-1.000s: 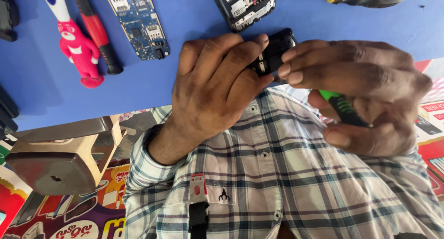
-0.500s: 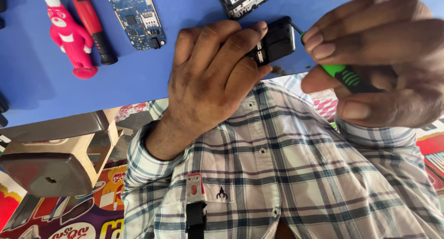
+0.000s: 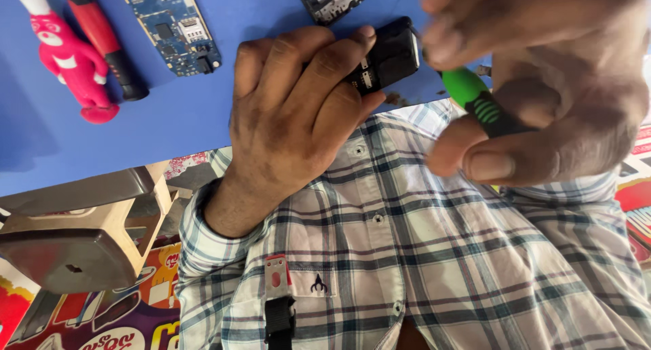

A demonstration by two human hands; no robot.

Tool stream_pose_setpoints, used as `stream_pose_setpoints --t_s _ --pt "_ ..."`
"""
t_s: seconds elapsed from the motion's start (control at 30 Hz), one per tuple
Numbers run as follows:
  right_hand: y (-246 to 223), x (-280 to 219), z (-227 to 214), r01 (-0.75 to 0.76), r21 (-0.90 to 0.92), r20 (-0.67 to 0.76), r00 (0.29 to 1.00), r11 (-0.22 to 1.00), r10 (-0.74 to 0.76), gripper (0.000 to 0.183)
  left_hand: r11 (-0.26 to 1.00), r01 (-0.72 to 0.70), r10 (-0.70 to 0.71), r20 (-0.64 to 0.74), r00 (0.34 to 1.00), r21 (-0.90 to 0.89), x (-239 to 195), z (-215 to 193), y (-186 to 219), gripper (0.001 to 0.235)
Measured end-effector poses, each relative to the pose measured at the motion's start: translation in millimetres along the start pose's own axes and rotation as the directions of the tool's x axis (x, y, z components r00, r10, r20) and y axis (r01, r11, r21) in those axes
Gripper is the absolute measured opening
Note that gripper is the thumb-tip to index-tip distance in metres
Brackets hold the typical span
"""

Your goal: The person uses a screwdriver to remove screws from the back of a mobile phone. They then use a prying tool to separate the back cover from the phone body, exposing the internal components.

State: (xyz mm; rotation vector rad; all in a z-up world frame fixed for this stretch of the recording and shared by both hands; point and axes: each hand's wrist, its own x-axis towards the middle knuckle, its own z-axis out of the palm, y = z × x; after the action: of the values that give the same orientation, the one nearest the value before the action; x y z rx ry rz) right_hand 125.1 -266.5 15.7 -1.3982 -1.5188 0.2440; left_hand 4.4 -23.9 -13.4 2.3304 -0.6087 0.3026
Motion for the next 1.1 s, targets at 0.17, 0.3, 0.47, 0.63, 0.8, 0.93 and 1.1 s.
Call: stream_pose_setpoints --t_s 0.17,0.3,0.47,0.63,0.8,0.93,1.1 --pt "-4.8 -15.3 1.2 -0.061 0.054 -0.013 0.998 0.997 0.062 0.037 1.0 0.0 0.0 0.003 1.0 0.01 1.1 1.4 0.4 0.029" --pt "-0.7 -11.5 3.0 -0.06 0.035 -0.021 0.998 0.998 0.061 0.035 0.999 -0.006 0.006 -0.006 1.0 0.054 3.3 2.7 1.1 0.036" --pt "-7.5 -10.6 1.9 -0.088 0.053 -0.074 0.993 0.995 0.092 0.033 0.999 -0.005 0.005 -0.013 1.0 0.051 7.4 4.2 1.9 0.042" --pt "-12.9 -14.8 2.1 -0.095 0.048 -0.116 0.988 0.994 0.1 0.031 0.998 0.007 -0.007 0.002 1.0 0.068 9.9 1.8 5.0 0.048" --pt "-12.7 -9.9 5.7 -0.093 0.026 -0.141 0.985 0.995 0.096 0.029 0.998 0.03 -0.032 0.026 0.999 0.056 9.8 -0.1 7.5 0.045" --pt "-12.3 -3.8 5.0 -0.087 0.012 -0.181 0.98 0.996 0.088 0.027 0.997 0.041 -0.044 0.04 0.998 0.062 7.5 0.8 7.4 0.047" --pt "-20.2 6.4 2.6 -0.172 0.028 -0.222 0.959 0.985 0.174 0.026 0.997 0.039 -0.041 0.023 0.999 0.062 3.4 4.5 6.8 0.039"
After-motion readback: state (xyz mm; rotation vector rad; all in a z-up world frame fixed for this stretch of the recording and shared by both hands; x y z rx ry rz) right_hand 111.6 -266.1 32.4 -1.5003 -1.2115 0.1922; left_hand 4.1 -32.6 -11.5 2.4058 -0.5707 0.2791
